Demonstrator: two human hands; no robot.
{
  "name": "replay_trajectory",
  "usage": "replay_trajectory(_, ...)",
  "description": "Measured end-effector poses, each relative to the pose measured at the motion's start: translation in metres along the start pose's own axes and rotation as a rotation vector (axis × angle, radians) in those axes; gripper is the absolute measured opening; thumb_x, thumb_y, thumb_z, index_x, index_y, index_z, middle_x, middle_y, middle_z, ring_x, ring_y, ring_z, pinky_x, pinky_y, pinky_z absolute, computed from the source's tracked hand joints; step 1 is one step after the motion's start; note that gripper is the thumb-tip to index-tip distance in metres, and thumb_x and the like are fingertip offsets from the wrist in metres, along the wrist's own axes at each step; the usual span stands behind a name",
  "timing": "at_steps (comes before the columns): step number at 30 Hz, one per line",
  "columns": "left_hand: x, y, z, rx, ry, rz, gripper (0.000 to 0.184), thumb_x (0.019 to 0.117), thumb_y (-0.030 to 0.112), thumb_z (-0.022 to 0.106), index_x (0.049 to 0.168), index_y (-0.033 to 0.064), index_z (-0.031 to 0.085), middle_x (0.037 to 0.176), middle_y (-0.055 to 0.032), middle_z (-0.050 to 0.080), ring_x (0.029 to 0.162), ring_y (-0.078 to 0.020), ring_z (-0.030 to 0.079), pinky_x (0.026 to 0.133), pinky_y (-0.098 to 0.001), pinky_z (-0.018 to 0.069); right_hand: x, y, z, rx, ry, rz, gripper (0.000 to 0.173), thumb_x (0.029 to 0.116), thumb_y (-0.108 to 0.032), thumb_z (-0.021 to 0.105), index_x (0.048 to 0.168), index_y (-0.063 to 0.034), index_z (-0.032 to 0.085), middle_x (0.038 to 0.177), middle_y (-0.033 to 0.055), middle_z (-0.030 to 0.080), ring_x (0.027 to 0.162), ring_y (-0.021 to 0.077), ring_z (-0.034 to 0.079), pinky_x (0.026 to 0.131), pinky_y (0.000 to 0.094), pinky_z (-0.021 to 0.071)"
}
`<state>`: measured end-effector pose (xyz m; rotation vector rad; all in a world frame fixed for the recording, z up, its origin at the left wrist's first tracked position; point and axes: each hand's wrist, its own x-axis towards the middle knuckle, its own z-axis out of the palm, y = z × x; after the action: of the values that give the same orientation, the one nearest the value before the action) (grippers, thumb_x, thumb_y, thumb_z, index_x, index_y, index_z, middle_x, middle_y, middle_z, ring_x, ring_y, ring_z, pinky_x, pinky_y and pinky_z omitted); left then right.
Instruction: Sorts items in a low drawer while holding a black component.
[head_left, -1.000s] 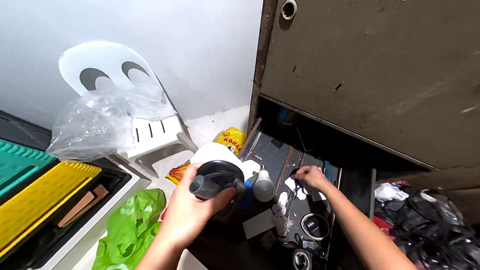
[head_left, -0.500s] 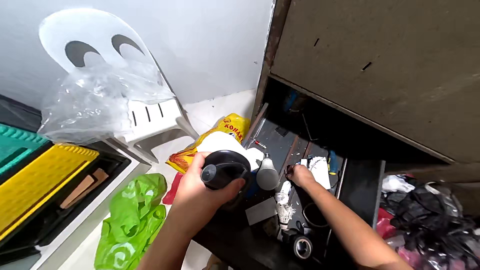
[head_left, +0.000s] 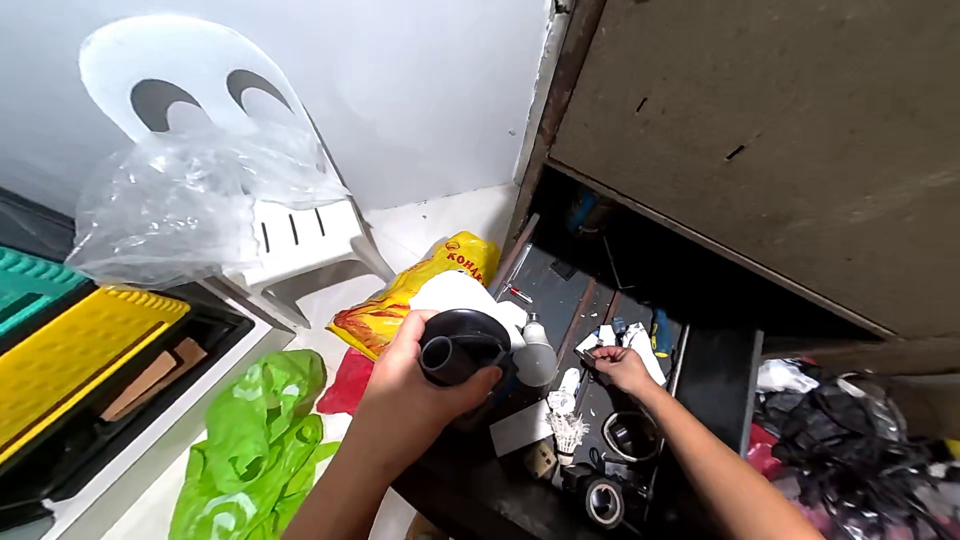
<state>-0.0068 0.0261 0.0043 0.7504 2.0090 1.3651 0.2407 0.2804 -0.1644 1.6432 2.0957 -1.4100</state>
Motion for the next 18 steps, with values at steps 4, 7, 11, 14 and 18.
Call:
replay_trajectory(4,0.001,-0.001,0.001,-0.061,-0.005,0.016,0.055,0.0651,0.036,0.085,0.113,0.0213,0.062,0.092,0.0084,0.072,0.086,-0.0035,0.071,0.073,-0.0244,0.0607,-0.005,0.001,0.000,0.142,-0.016,0.075,0.018,0.0993,-0.006,0.062,0.112,0.0042,0.069,0.096,0.0104,0.067,0.082,0.0111,0.059,0.079,0.0305,0.0496)
replay_trajectory(7,0.001,-0.003,0.001,-0.101,0.026,0.023,0.057,0.0662,0.042,0.085,0.113,0.0184,0.063,0.096,0.0080,0.072,0.091,-0.0033,0.070,0.079,-0.0253,0.0607,-0.003,-0.012,0.006,0.579,0.042,0.228,0.021,0.1092,-0.014,0.044,0.100,-0.0022,0.060,0.062,-0.0027,0.046,0.045,0.0047,0.040,0.043,0.0198,0.0369)
replay_trajectory(11,-0.005,-0.002,0.004,0.174,0.076,0.189,0.075,0.0703,0.045,0.085,0.122,-0.0033,0.061,0.112,-0.0171,0.069,0.104,-0.0250,0.068,0.090,-0.0454,0.0562,0.010,-0.055,-0.014,0.786,0.263,0.081,0.027,0.1108,-0.017,0.038,0.098,-0.0031,0.057,0.058,-0.0039,0.046,0.043,0.0039,0.040,0.041,0.0188,0.0370)
replay_trajectory(14,-0.008,0.012,0.006,0.301,-0.054,0.199,0.075,0.0673,0.034,0.091,0.123,-0.0069,0.061,0.117,-0.0285,0.064,0.103,-0.0414,0.067,0.086,-0.0551,0.0567,0.032,-0.090,-0.041,0.336,0.559,-0.188,0.027,0.1065,-0.014,0.050,0.109,0.0077,0.066,0.078,0.0071,0.060,0.064,0.0111,0.052,0.062,0.0304,0.0469)
replay_trajectory(18,-0.009,0.014,0.005,0.290,-0.130,0.218,0.069,0.0661,0.031,0.092,0.117,-0.0066,0.064,0.113,-0.0301,0.064,0.097,-0.0453,0.068,0.078,-0.0562,0.0572,0.045,-0.168,-0.061,-0.200,0.739,-0.177,0.044,0.1091,-0.019,0.046,0.138,0.0144,0.052,0.142,0.0345,0.053,0.138,0.0426,0.048,0.117,0.0549,0.0348)
